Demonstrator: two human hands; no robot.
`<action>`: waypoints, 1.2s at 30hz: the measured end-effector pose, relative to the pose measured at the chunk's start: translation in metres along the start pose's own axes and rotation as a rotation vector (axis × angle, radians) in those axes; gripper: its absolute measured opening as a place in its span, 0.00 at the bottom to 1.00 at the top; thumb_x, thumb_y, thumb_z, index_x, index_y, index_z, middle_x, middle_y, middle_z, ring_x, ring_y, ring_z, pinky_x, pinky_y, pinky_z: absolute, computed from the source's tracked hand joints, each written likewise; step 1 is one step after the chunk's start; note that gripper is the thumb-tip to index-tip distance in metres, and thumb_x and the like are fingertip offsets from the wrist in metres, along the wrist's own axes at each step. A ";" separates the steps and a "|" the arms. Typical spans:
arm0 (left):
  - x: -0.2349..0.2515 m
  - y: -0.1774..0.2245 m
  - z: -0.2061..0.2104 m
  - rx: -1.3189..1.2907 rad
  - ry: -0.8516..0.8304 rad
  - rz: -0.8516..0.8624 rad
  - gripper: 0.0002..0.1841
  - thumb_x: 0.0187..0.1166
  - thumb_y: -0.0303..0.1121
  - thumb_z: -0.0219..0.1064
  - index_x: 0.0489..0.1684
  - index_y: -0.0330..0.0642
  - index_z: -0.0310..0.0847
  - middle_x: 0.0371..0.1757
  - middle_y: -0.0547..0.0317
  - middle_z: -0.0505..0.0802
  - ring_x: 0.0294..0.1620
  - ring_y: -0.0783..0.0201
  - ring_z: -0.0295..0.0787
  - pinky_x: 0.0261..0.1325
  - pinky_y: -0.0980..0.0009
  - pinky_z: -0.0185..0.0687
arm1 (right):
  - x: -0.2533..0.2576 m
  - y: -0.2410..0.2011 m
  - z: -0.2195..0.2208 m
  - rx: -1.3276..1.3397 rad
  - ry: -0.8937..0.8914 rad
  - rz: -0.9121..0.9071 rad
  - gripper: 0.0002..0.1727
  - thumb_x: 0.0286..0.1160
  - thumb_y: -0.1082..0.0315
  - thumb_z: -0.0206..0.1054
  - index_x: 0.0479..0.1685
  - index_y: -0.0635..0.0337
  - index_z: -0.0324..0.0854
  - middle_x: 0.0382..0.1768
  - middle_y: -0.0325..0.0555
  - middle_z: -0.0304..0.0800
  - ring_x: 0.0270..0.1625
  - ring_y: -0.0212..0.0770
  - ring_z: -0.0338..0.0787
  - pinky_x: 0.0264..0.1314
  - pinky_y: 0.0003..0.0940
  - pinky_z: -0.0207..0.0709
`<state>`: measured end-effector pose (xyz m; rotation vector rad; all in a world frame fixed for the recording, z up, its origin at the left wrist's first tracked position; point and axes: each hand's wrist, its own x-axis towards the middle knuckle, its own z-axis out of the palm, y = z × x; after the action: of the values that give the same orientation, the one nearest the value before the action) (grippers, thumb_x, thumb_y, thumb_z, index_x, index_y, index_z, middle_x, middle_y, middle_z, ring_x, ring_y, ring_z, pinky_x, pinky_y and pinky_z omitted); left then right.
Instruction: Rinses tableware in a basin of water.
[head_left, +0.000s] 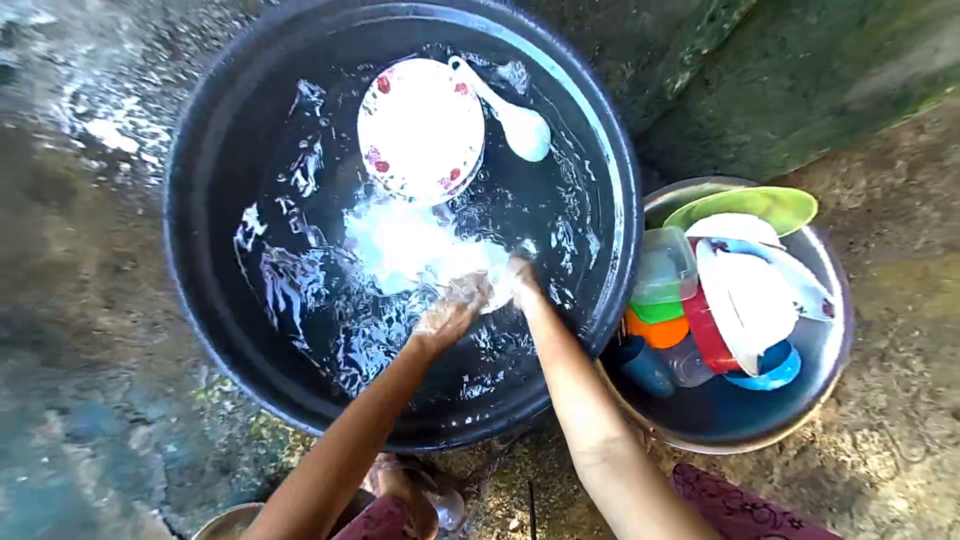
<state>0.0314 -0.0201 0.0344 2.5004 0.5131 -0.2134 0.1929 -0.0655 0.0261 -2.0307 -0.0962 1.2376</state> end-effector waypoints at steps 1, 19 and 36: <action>-0.005 0.003 -0.017 -0.010 0.019 -0.032 0.22 0.88 0.23 0.55 0.80 0.31 0.75 0.84 0.37 0.77 0.87 0.38 0.69 0.89 0.43 0.59 | 0.000 0.000 -0.001 -0.013 -0.110 0.040 0.26 0.96 0.58 0.44 0.75 0.71 0.72 0.68 0.70 0.80 0.66 0.61 0.82 0.67 0.59 0.76; 0.029 0.055 -0.172 -0.172 0.077 0.070 0.37 0.77 0.61 0.60 0.72 0.36 0.78 0.66 0.31 0.85 0.57 0.31 0.87 0.55 0.28 0.79 | -0.146 -0.139 -0.281 -0.965 -0.144 -1.202 0.12 0.78 0.71 0.63 0.51 0.66 0.88 0.48 0.56 0.91 0.50 0.49 0.91 0.55 0.49 0.84; 0.115 -0.036 -0.132 0.100 -0.026 -0.448 0.36 0.83 0.39 0.71 0.87 0.32 0.61 0.78 0.11 0.71 0.78 0.11 0.65 0.73 0.14 0.54 | -0.105 0.025 -0.478 -1.037 0.442 0.201 0.21 0.85 0.63 0.64 0.61 0.77 0.81 0.56 0.86 0.82 0.63 0.87 0.80 0.60 0.83 0.67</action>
<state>0.1277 0.1179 0.0952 2.4412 1.0722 -0.4517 0.5079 -0.3917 0.2108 -3.2324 -0.3910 0.8725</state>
